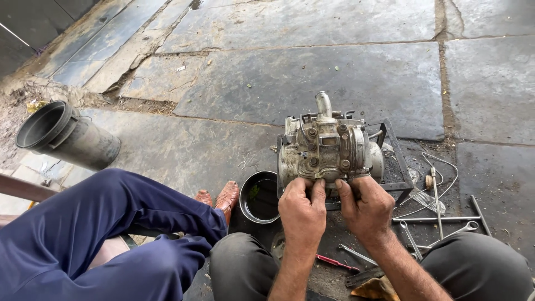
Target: Repairing a motorcycle engine head by manipulating small internal components and cleaning surfaces.
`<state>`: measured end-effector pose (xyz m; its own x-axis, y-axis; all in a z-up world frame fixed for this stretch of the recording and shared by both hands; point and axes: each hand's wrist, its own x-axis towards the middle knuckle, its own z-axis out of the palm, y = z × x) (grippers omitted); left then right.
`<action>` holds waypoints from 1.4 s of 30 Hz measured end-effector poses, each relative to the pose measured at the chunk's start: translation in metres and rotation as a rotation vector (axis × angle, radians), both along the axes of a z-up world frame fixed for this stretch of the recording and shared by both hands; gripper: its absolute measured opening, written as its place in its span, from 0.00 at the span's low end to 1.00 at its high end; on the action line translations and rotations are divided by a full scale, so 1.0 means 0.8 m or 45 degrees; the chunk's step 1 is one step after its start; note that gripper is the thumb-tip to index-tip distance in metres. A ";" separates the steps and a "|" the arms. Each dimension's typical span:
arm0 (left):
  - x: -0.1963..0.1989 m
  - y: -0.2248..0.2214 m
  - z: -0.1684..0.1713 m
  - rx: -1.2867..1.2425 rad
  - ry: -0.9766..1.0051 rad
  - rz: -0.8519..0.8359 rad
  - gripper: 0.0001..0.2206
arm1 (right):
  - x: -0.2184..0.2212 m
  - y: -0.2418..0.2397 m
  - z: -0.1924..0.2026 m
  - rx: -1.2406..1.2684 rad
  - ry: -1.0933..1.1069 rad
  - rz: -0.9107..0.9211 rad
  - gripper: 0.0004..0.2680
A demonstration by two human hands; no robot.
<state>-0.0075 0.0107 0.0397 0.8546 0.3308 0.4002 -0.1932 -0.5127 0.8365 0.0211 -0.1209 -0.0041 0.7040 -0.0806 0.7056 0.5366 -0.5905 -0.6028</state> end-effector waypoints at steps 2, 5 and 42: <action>0.000 -0.003 0.006 -0.002 0.006 0.020 0.09 | 0.000 0.004 -0.011 0.058 0.063 -0.009 0.10; -0.001 -0.002 -0.001 0.073 -0.082 0.025 0.08 | -0.004 0.012 -0.020 0.338 0.285 0.061 0.09; -0.005 0.001 0.014 -0.081 0.095 0.051 0.22 | -0.026 0.006 -0.011 1.401 0.913 0.454 0.09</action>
<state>-0.0116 0.0111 0.0505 0.8668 0.3879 0.3134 -0.1099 -0.4643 0.8788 0.0001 -0.1157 -0.0130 0.9864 -0.0977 -0.1319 -0.0700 0.4763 -0.8765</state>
